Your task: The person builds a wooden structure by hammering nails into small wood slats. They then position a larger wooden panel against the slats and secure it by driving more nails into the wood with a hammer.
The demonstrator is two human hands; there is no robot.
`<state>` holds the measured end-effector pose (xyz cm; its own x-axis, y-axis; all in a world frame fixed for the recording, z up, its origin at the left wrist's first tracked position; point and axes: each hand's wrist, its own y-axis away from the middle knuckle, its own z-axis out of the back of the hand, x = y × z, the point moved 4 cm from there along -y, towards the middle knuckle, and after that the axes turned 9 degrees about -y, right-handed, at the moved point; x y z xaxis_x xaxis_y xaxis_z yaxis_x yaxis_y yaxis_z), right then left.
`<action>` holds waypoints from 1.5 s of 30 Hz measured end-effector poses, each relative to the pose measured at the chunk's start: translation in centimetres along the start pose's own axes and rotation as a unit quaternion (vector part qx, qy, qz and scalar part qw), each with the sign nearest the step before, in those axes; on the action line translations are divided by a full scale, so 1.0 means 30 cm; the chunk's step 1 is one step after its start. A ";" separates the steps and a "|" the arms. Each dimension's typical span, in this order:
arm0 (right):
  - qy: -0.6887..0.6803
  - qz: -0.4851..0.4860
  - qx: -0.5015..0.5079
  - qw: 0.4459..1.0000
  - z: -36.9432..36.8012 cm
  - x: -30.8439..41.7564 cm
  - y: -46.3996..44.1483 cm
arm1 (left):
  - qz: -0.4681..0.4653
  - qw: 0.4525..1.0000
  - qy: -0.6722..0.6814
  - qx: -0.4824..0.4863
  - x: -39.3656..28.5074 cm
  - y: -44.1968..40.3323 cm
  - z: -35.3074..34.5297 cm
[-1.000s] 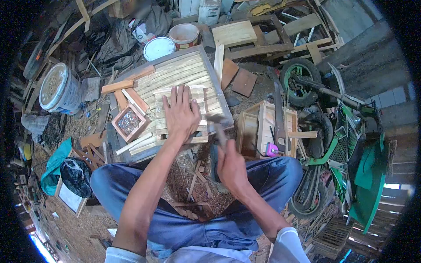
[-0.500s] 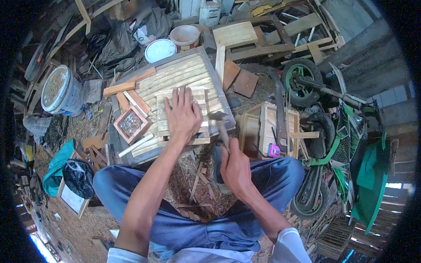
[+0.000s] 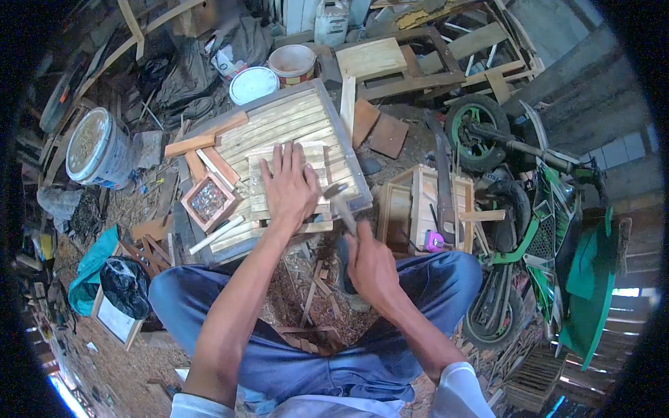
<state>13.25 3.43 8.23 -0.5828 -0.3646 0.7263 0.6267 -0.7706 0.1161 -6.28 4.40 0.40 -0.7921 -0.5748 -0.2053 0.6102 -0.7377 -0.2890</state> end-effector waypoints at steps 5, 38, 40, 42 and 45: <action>-0.005 -0.005 0.000 1.000 -0.044 -0.061 0.008 | 0.003 1.000 0.006 0.005 -0.004 -0.001 0.007; 0.034 -0.020 0.026 0.999 -0.069 -0.085 0.011 | 0.006 1.000 0.008 -0.005 -0.002 -0.002 0.007; 0.002 -0.020 0.012 1.000 -0.040 -0.062 -0.001 | 0.003 1.000 0.010 -0.007 -0.010 -0.002 0.004; -0.032 -0.021 0.008 0.999 -0.017 -0.018 -0.008 | 0.005 1.000 0.006 -0.006 0.002 0.000 0.000; -0.037 -0.010 -0.013 0.999 -0.033 -0.022 -0.003 | 0.011 1.000 0.008 -0.002 0.003 0.006 -0.002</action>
<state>13.06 3.22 7.07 -0.5545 -0.3092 0.7726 0.6013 -0.7907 0.1151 -6.24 4.22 0.27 -0.7790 -0.5849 -0.2260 0.6270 -0.7241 -0.2874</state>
